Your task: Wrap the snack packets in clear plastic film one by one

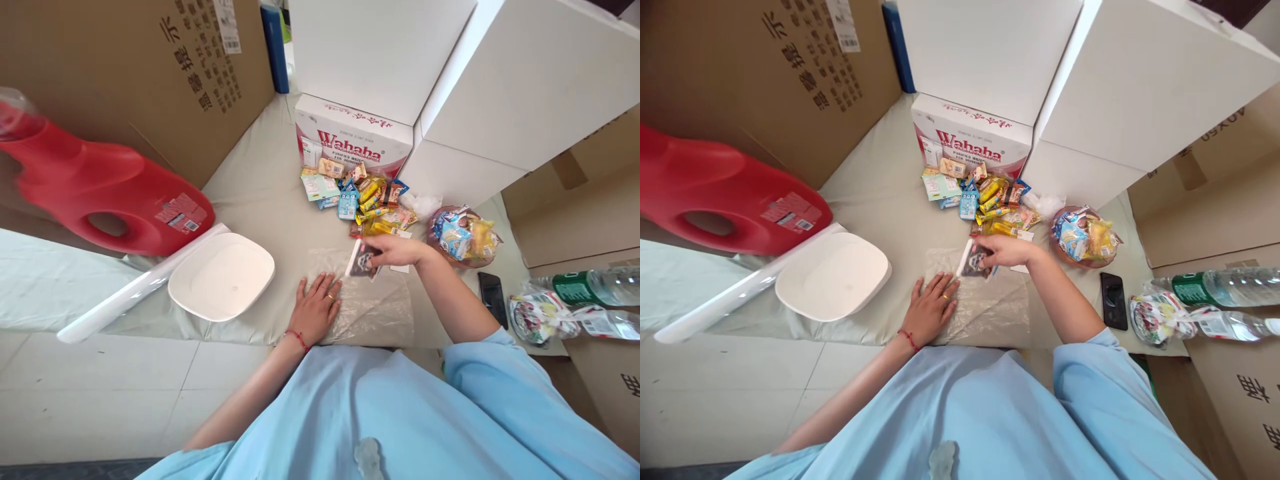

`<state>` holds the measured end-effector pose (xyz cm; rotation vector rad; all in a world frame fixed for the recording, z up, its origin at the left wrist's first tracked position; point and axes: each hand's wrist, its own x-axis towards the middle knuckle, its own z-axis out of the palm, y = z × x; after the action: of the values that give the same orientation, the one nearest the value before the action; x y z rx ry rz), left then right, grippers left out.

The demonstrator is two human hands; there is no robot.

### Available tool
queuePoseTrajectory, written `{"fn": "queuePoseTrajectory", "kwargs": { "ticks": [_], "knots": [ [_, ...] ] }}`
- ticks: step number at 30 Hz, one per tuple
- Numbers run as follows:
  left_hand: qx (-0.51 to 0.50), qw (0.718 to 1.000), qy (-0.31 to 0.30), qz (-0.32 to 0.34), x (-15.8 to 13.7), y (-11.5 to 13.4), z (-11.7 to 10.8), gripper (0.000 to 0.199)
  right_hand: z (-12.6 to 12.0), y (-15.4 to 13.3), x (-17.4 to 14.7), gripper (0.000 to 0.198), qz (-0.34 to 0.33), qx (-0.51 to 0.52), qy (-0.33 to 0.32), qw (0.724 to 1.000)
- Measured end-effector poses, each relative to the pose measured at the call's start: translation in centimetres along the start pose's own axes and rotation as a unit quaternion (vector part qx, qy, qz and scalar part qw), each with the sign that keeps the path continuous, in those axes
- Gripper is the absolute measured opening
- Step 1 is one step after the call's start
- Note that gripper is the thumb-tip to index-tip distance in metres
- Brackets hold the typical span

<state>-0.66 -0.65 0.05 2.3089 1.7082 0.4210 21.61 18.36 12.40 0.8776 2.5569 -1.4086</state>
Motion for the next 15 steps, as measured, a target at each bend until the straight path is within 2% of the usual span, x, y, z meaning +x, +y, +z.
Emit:
{"fn": "queuePoseTrajectory", "kwargs": {
  "ticks": [3,6,8,11,13,15],
  "knots": [
    [0.012,1.000,0.000,-0.004,0.1,0.1,0.0,0.048,2.5,-0.3,0.1,0.023,0.056,-0.100,-0.095,0.989],
    [0.019,1.000,-0.001,-0.005,0.2,0.2,0.2,0.048,5.3,-0.2,1.5,0.028,0.107,-0.159,-0.123,0.974],
    [0.018,1.000,0.003,-0.008,0.2,0.2,0.4,0.049,6.7,0.0,1.9,0.033,0.116,-0.194,-0.080,0.971],
    [0.008,0.999,0.045,-0.025,-0.2,-0.2,0.3,0.049,7.7,0.2,0.7,0.040,0.102,-0.238,0.058,0.964],
    [-0.006,0.997,0.080,-0.020,-1.0,-0.7,-0.3,0.049,7.9,0.1,-1.4,0.034,0.070,-0.238,0.135,0.959],
    [-0.036,0.996,0.082,0.023,-2.3,-1.4,-1.3,0.051,8.4,0.1,-4.5,0.024,0.004,-0.203,0.159,0.966]
  ]
}}
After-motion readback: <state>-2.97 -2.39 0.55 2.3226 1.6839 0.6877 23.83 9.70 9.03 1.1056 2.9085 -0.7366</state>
